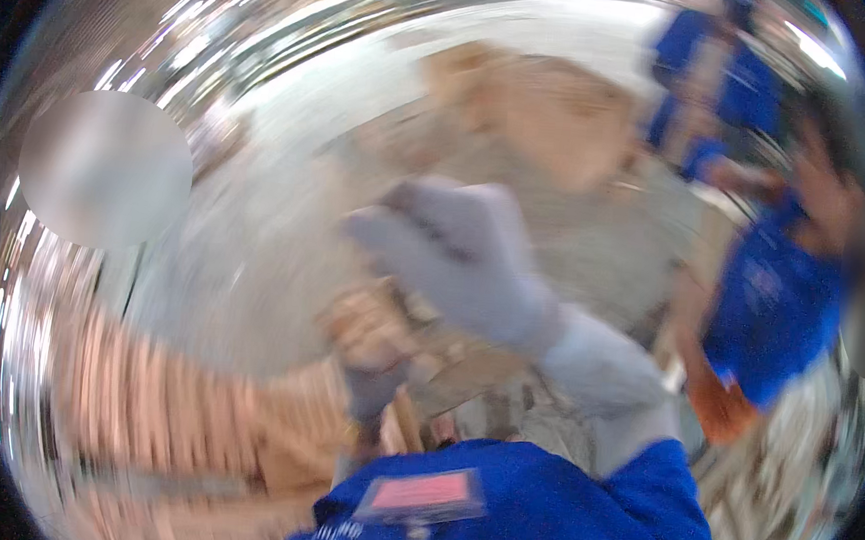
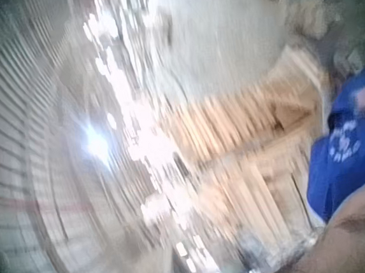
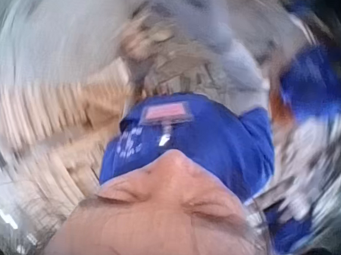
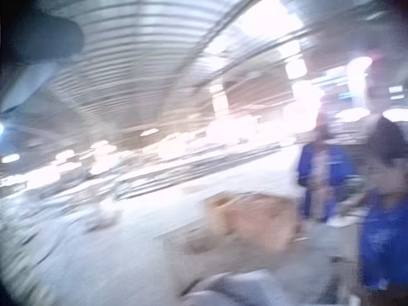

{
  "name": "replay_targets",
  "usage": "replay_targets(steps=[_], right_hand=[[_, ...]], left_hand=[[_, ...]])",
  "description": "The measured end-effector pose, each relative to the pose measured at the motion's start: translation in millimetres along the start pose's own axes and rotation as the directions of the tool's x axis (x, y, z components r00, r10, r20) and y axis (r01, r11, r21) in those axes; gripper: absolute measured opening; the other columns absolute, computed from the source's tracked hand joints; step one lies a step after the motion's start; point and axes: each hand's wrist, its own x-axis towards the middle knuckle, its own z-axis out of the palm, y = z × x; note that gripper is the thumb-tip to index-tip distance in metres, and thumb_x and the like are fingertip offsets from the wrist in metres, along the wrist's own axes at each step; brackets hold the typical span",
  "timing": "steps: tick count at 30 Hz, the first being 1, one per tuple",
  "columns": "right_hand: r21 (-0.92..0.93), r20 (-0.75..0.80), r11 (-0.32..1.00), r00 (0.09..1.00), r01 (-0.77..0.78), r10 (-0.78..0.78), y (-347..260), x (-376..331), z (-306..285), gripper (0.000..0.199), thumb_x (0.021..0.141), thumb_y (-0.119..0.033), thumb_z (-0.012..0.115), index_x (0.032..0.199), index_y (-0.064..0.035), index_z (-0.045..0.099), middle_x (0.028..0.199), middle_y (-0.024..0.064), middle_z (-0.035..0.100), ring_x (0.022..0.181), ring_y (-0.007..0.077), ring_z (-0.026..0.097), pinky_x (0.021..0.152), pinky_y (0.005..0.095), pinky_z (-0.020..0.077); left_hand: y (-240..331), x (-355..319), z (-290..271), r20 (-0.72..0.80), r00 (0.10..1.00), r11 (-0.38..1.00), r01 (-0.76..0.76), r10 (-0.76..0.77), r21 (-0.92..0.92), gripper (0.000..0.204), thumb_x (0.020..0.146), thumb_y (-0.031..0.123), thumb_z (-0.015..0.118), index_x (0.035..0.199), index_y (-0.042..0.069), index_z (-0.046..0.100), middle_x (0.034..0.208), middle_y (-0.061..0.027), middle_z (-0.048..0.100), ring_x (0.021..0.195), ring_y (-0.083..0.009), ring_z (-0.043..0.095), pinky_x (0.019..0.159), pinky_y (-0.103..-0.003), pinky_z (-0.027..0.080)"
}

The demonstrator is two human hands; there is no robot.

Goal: The person applies glue to the holes of small wooden blocks using a brush and a container of adhesive. They pick up blocks from a stack, apply the glue, and place them back down or hand them to a coworker in a factory setting.

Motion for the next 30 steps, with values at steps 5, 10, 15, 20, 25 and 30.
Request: replay_targets(steps=[5,10,15,20,25,30], right_hand=[[0.175,-0.184,0.975,0.977,0.140,-0.108,44.5,-26.8,-12.9,0.022,0.088,-0.023,0.060,0.083,-0.0014,0.061,0.059,0.0025,0.056,0.054,0.0051,0.052,0.048,0.0254,0.0421],[0.084,-0.550,0.982,0.830,0.166,-0.093,71.0,-96.0,-79.1,0.024,0.089,-0.026,0.057,0.086,-0.0025,0.059,0.060,0.0011,0.055,0.053,0.0065,0.049,0.051,0.0241,0.0424],[0.128,-0.616,0.991,0.779,-0.048,0.118,67.7,-153.8,-102.4,0.023,0.089,-0.025,0.056,0.089,-0.0024,0.060,0.070,0.0036,0.060,0.058,0.0093,0.054,0.055,0.0256,0.0442],[0.180,-0.751,0.952,0.660,0.247,-0.029,74.8,-138.3,-79.6,0.020,0.091,-0.019,0.053,0.099,-0.0015,0.058,0.088,0.0052,0.060,0.077,0.0114,0.053,0.070,0.0277,0.0448],[0.156,-0.790,0.900,0.599,0.407,-0.134,78.6,-94.1,-49.7,0.019,0.092,-0.014,0.051,0.104,0.0004,0.055,0.098,0.0082,0.058,0.091,0.0140,0.052,0.081,0.0288,0.0436],[0.173,-0.774,0.876,0.612,0.450,-0.162,91.9,-65.3,-23.7,0.021,0.093,-0.016,0.049,0.107,-0.0007,0.053,0.097,0.0091,0.057,0.094,0.0164,0.052,0.083,0.0295,0.0423]], left_hand=[[17.6,31.6,30.1,0.065,0.881,0.702,0.416,-0.469,-0.578,0.028,0.072,0.024,0.069,0.090,0.008,0.056,0.090,-0.0077,0.056,0.083,-0.0255,0.056,0.075,-0.039,0.046],[83.4,75.4,112.9,0.261,0.886,0.494,0.435,-0.382,-0.753,0.028,0.073,0.025,0.068,0.092,0.008,0.056,0.091,-0.0078,0.056,0.084,-0.0255,0.056,0.076,-0.039,0.046],[107.5,86.1,141.5,0.378,0.870,0.396,0.484,-0.317,-0.780,0.028,0.074,0.025,0.066,0.093,0.008,0.055,0.093,-0.0079,0.056,0.086,-0.0254,0.056,0.076,-0.039,0.046],[98.4,100.4,148.7,0.397,0.863,0.369,0.496,-0.313,-0.786,0.028,0.076,0.026,0.065,0.095,0.008,0.055,0.094,-0.0081,0.056,0.087,-0.0254,0.056,0.077,-0.039,0.047],[75.9,114.9,152.8,0.392,0.852,0.323,0.501,-0.348,-0.803,0.028,0.077,0.026,0.064,0.096,0.008,0.055,0.095,-0.0082,0.056,0.089,-0.0254,0.055,0.078,-0.039,0.047],[42.1,133.4,152.5,0.382,0.834,0.240,0.497,-0.398,-0.834,0.028,0.078,0.027,0.063,0.098,0.008,0.055,0.097,-0.0083,0.056,0.090,-0.0253,0.055,0.078,-0.039,0.047]])
